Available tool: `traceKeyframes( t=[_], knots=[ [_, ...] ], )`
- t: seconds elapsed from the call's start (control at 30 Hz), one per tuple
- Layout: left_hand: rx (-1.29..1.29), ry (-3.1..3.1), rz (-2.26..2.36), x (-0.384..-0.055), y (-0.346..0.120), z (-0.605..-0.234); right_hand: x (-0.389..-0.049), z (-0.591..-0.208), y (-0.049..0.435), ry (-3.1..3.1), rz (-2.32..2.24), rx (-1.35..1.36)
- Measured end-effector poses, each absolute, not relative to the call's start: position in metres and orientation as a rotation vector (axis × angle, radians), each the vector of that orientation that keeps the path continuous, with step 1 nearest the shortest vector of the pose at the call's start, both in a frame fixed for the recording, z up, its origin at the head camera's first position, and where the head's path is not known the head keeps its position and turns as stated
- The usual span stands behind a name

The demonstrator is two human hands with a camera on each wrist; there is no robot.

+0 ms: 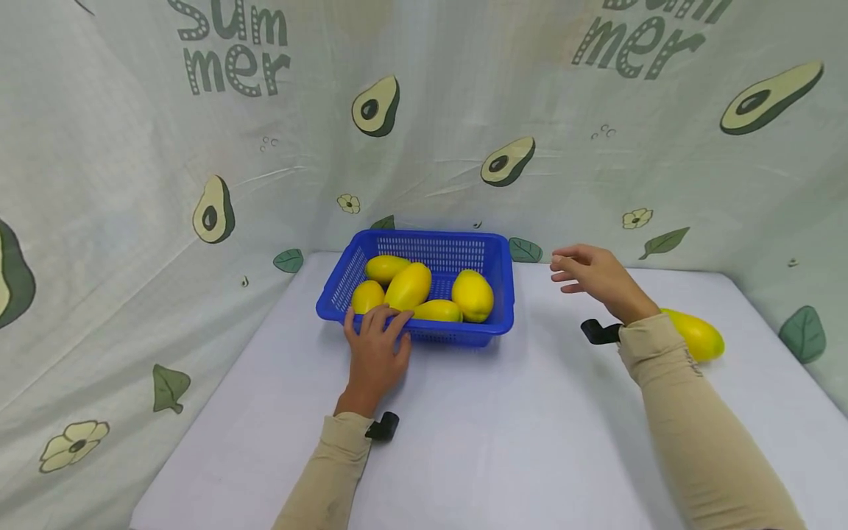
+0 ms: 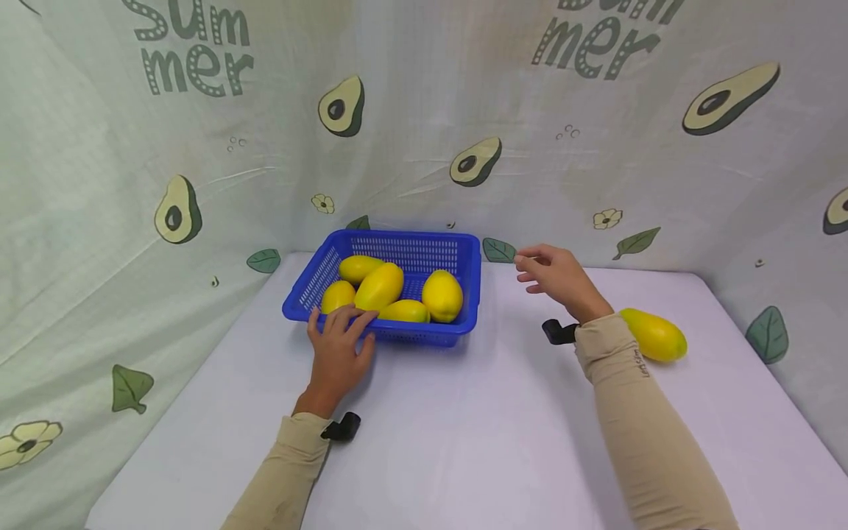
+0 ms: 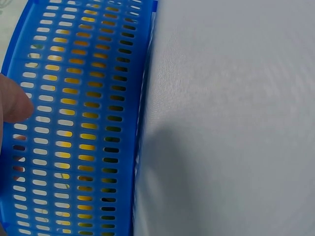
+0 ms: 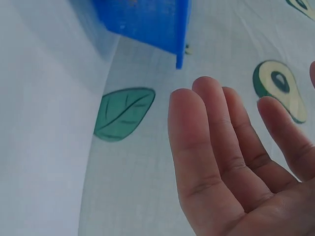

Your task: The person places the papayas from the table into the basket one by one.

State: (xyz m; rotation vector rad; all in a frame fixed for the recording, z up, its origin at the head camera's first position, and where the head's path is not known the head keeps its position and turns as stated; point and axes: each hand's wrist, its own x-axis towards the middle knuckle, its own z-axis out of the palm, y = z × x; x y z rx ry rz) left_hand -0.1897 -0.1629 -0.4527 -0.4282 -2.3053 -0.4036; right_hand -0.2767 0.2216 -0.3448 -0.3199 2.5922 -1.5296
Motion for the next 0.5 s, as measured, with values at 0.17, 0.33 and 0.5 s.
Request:
traceKeyframes(
  t=[0.17, 0.33, 0.5],
  knots=[
    [-0.43, -2.296, -0.418, -0.189, -0.162, -0.451, -0.275, -0.346, 0.238, 2.628, -1.483, -0.296],
    [-0.436, -2.304, -0.426, -0.189, -0.161, -0.45, -0.274, -0.347, 0.254, 2.658, -1.416, -0.252],
    [-0.431, -2.304, -0.403, -0.189, -0.161, -0.452, -0.274, -0.349, 0.272, 2.728, -1.347, -0.236]
  ],
)
